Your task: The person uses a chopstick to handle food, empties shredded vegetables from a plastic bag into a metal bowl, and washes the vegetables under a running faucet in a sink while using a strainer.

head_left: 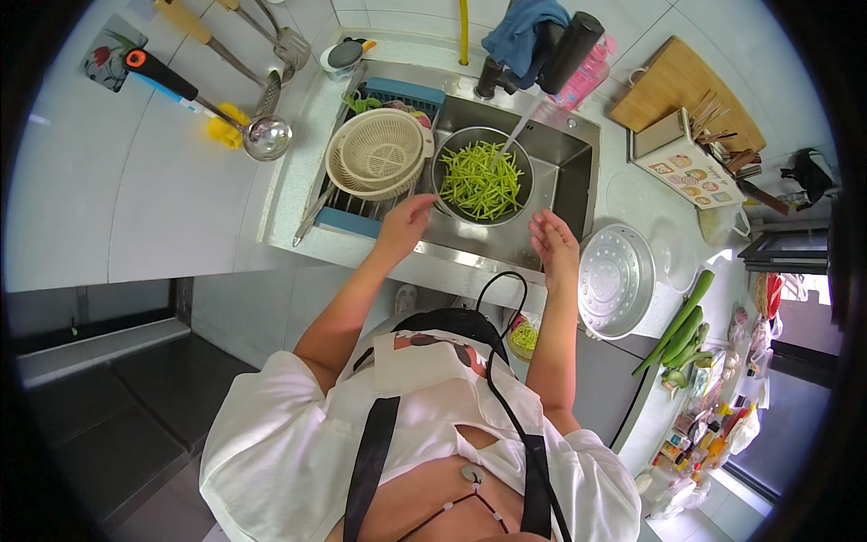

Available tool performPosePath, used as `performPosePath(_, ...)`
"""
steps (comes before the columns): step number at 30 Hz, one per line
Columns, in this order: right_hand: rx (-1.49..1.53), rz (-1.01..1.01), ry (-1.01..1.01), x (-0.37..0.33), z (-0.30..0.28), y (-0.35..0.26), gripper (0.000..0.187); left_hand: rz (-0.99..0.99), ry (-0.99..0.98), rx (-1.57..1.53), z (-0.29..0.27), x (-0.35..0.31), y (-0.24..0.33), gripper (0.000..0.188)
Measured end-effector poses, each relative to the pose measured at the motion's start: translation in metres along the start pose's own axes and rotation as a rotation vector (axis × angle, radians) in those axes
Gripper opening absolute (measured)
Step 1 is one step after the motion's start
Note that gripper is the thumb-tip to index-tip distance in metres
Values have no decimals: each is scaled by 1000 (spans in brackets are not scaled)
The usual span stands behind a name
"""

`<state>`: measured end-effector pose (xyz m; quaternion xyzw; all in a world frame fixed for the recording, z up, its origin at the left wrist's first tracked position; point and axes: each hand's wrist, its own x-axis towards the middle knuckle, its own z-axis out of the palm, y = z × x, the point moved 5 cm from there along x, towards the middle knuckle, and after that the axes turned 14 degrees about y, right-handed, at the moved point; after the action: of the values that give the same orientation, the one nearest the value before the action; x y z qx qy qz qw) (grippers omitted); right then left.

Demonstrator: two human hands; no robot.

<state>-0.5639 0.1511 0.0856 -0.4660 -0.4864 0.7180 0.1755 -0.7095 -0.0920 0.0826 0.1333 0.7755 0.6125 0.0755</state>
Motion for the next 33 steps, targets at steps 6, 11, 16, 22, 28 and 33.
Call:
performPosePath(6,-79,-6,35,-25,34,12,26,-5,-9,86,-46,-6,-18,30)
performPosePath(11,-154,-52,30,-41,62,14,27,175,118,301,-87,-2,-9,37)
performPosePath(16,-138,-67,54,-49,72,14,26,28,37,480,-98,21,-33,40)
performPosePath(22,-152,-81,22,-59,87,21,24,102,126,300,-102,31,-59,29)
performPosePath(28,-148,-89,35,-68,79,25,27,35,144,252,-111,21,-32,18)
performPosePath(33,-145,-119,70,-75,70,29,26,135,93,222,-111,5,-8,19)
